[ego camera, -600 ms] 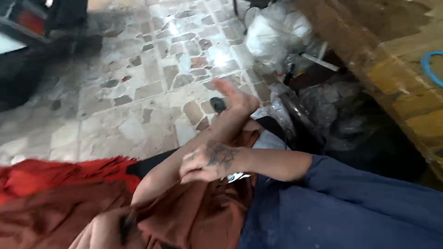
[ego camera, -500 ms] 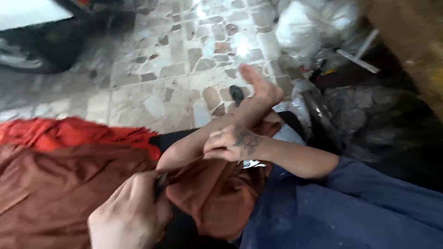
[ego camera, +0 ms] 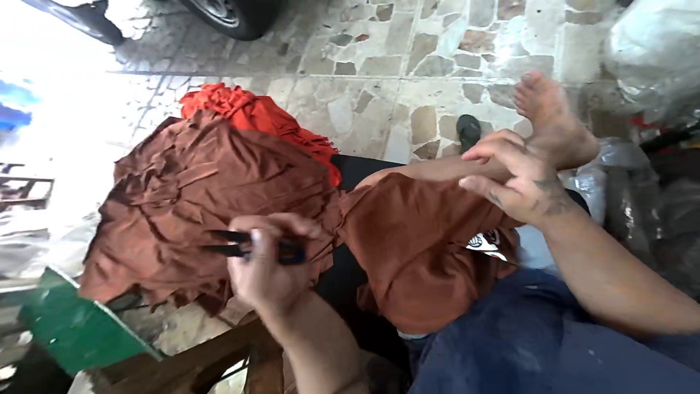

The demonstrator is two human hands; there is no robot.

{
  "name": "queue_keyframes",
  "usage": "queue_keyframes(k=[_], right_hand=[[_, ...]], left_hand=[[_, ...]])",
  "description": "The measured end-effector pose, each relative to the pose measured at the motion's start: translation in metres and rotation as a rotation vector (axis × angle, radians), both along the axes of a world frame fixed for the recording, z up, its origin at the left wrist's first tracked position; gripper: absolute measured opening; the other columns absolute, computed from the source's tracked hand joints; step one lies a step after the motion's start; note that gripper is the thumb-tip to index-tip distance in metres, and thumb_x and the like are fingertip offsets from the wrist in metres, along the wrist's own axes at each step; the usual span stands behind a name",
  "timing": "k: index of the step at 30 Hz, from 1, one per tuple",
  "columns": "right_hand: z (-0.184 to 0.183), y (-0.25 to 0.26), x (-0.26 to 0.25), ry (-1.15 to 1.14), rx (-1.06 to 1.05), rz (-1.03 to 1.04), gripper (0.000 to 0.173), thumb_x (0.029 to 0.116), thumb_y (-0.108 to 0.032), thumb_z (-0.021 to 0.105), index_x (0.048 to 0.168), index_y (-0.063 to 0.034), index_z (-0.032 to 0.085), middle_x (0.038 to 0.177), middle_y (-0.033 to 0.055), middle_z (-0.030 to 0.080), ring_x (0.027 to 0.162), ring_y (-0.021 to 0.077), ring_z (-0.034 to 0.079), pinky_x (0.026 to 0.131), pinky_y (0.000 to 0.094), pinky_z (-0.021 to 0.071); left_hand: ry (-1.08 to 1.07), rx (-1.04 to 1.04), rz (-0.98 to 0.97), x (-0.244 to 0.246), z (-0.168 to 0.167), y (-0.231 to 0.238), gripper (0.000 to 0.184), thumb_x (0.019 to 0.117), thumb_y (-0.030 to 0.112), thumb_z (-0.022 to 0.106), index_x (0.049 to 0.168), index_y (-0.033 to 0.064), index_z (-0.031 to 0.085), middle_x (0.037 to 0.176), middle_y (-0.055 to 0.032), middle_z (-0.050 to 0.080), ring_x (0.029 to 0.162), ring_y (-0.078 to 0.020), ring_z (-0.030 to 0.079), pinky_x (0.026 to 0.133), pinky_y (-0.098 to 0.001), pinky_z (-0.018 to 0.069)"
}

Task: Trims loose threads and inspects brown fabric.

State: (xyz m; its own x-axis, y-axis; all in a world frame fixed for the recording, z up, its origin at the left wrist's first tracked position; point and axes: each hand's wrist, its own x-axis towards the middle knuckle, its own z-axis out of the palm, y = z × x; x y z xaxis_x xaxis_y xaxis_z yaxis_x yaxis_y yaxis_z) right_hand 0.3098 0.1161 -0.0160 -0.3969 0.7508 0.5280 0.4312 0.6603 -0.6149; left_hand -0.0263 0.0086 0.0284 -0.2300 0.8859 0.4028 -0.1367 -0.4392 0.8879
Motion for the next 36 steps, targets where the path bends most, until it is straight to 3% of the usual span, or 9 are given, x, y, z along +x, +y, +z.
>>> queue_keyframes(k=[5, 9, 12, 16, 19, 28, 33, 35, 36], right_hand=[[0.037, -0.023, -0.072, 0.225, 0.123, 0.333, 0.043, 0.0968, -0.044, 0.067, 0.120, -0.0082, 0.072, 0.124, 0.0101, 0.064, 0.119, 0.0160, 0.060, 0.101, 0.0328, 0.0526], [0.035, -0.016, -0.100, 0.259, 0.092, 0.394, 0.017, 0.0958, -0.022, 0.069, 0.100, -0.0084, 0.079, 0.136, 0.0176, 0.060, 0.127, 0.0214, 0.058, 0.107, 0.0352, 0.0507], [0.025, -0.011, -0.097, 0.325, 0.056, 0.376, 0.017, 0.0983, -0.023, 0.068, 0.091, -0.0106, 0.076, 0.133, 0.0128, 0.063, 0.124, 0.0171, 0.059, 0.106, 0.0324, 0.0513], [0.015, 0.000, -0.070, 0.321, 0.101, 0.241, 0.020, 0.0972, -0.030, 0.070, 0.094, -0.0115, 0.078, 0.105, 0.0042, 0.069, 0.104, 0.0062, 0.063, 0.093, 0.0205, 0.0527], [0.012, 0.003, -0.049, 0.280, 0.105, 0.147, 0.021, 0.0951, -0.027, 0.071, 0.093, -0.0076, 0.079, 0.094, 0.0035, 0.074, 0.093, 0.0012, 0.068, 0.085, 0.0151, 0.0542], [0.001, 0.014, -0.012, 0.369, -0.221, 0.124, 0.014, 0.0947, -0.018, 0.069, 0.097, -0.0051, 0.074, 0.090, -0.0060, 0.073, 0.082, -0.0039, 0.067, 0.078, 0.0151, 0.0572], [-0.006, 0.036, 0.089, 0.268, -0.270, -0.313, 0.014, 0.0942, -0.011, 0.069, 0.099, 0.0018, 0.071, 0.092, 0.0025, 0.072, 0.083, 0.0013, 0.066, 0.083, 0.0237, 0.0574], [-0.022, 0.041, 0.149, 0.360, -0.325, -0.578, 0.015, 0.0957, -0.010, 0.069, 0.101, 0.0041, 0.068, 0.088, 0.0031, 0.070, 0.078, 0.0030, 0.065, 0.080, 0.0244, 0.0573], [-0.039, 0.042, 0.185, 0.457, -0.327, -0.700, 0.013, 0.0952, -0.009, 0.068, 0.100, 0.0023, 0.067, 0.085, 0.0007, 0.068, 0.074, 0.0041, 0.064, 0.076, 0.0252, 0.0578]], left_hand=[[-0.286, 0.037, -0.344, 0.065, -0.011, 0.016, 0.022, 0.1038, 0.034, 0.058, 0.110, 0.0159, 0.069, 0.132, -0.0160, 0.068, 0.106, -0.0301, 0.073, 0.087, -0.0441, 0.0624], [-0.223, 0.054, -0.288, 0.089, -0.013, 0.019, 0.021, 0.1038, 0.035, 0.059, 0.104, 0.0181, 0.072, 0.131, -0.0061, 0.068, 0.121, -0.0187, 0.065, 0.100, -0.0374, 0.0540], [-0.176, 0.064, -0.282, 0.089, -0.015, 0.021, 0.027, 0.1066, 0.036, 0.053, 0.105, 0.0143, 0.068, 0.138, -0.0112, 0.064, 0.132, -0.0249, 0.058, 0.108, -0.0424, 0.0489], [-0.223, 0.016, -0.308, 0.083, -0.014, 0.020, 0.027, 0.1077, 0.035, 0.050, 0.105, 0.0119, 0.063, 0.137, -0.0167, 0.063, 0.118, -0.0298, 0.068, 0.093, -0.0437, 0.0591], [-0.264, 0.005, -0.322, 0.086, -0.015, 0.018, 0.024, 0.1069, 0.034, 0.052, 0.103, 0.0129, 0.064, 0.134, -0.0153, 0.065, 0.115, -0.0302, 0.070, 0.092, -0.0446, 0.0602], [-0.215, 0.020, -0.431, 0.101, -0.018, 0.025, 0.031, 0.1072, 0.039, 0.050, 0.115, 0.0140, 0.067, 0.130, -0.0143, 0.068, 0.104, -0.0263, 0.073, 0.084, -0.0398, 0.0627], [-0.100, -0.076, -0.218, 0.053, -0.004, 0.032, 0.031, 0.1021, 0.041, 0.059, 0.112, 0.0159, 0.074, 0.114, -0.0131, 0.074, 0.098, -0.0263, 0.074, 0.084, -0.0428, 0.0624], [-0.113, -0.174, -0.237, 0.048, 0.008, 0.046, 0.032, 0.1077, 0.029, 0.043, 0.112, 0.0070, 0.067, 0.107, -0.0116, 0.074, 0.095, -0.0228, 0.072, 0.086, -0.0386, 0.0605], [-0.098, -0.320, -0.190, 0.067, 0.024, 0.061, 0.039, 0.1051, 0.019, 0.024, 0.106, 0.0037, 0.060, 0.090, -0.0031, 0.072, 0.082, -0.0112, 0.070, 0.077, -0.0259, 0.0592]])
